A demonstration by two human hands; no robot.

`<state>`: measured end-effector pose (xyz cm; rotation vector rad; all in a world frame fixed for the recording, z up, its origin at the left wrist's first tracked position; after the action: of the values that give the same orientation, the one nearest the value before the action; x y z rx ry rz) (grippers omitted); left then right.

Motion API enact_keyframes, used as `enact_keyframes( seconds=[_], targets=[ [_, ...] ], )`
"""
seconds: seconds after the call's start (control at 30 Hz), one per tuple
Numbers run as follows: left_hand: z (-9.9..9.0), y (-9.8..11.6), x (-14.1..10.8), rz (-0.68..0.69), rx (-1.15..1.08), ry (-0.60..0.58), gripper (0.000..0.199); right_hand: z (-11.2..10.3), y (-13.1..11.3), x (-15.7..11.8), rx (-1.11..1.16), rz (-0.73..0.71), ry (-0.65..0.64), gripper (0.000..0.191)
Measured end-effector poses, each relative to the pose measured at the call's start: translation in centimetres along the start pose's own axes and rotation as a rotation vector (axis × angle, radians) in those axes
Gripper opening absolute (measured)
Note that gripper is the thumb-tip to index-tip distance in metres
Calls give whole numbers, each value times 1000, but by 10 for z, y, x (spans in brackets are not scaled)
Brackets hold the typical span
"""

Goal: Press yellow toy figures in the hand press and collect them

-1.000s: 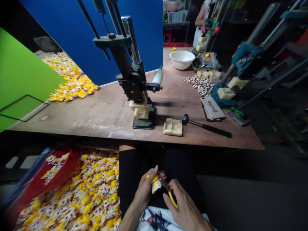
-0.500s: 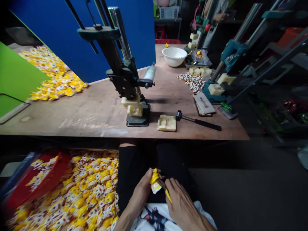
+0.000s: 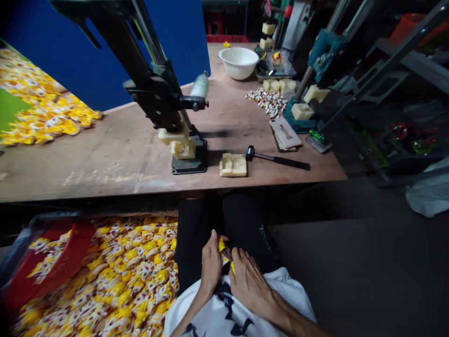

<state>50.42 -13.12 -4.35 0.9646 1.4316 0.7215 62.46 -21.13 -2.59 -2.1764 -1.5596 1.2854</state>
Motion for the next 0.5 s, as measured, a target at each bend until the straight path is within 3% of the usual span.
enact_keyframes(
  seconds=[0.13,0.23,0.5],
  targets=[
    [-1,-2,-14,-44,116,-24,87,8,-3,-7,9,107,-47,43],
    [-1,-4,-19,-66,158,-18,87,11,3,-13,10,166,-48,47],
    [1,-4,-19,-61,240,-52,76,7,16,-14,50,180,-104,31]
  ],
)
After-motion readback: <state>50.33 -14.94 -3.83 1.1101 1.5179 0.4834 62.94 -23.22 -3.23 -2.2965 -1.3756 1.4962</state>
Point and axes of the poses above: each hand's wrist, its own x-axis towards the middle knuckle, its own z-axis out of the palm, y = z × x, the point moved 8 cm from there along x, towards the middle knuckle, and after that the axes turned 7 degrees about z, right-handed, at the moved point
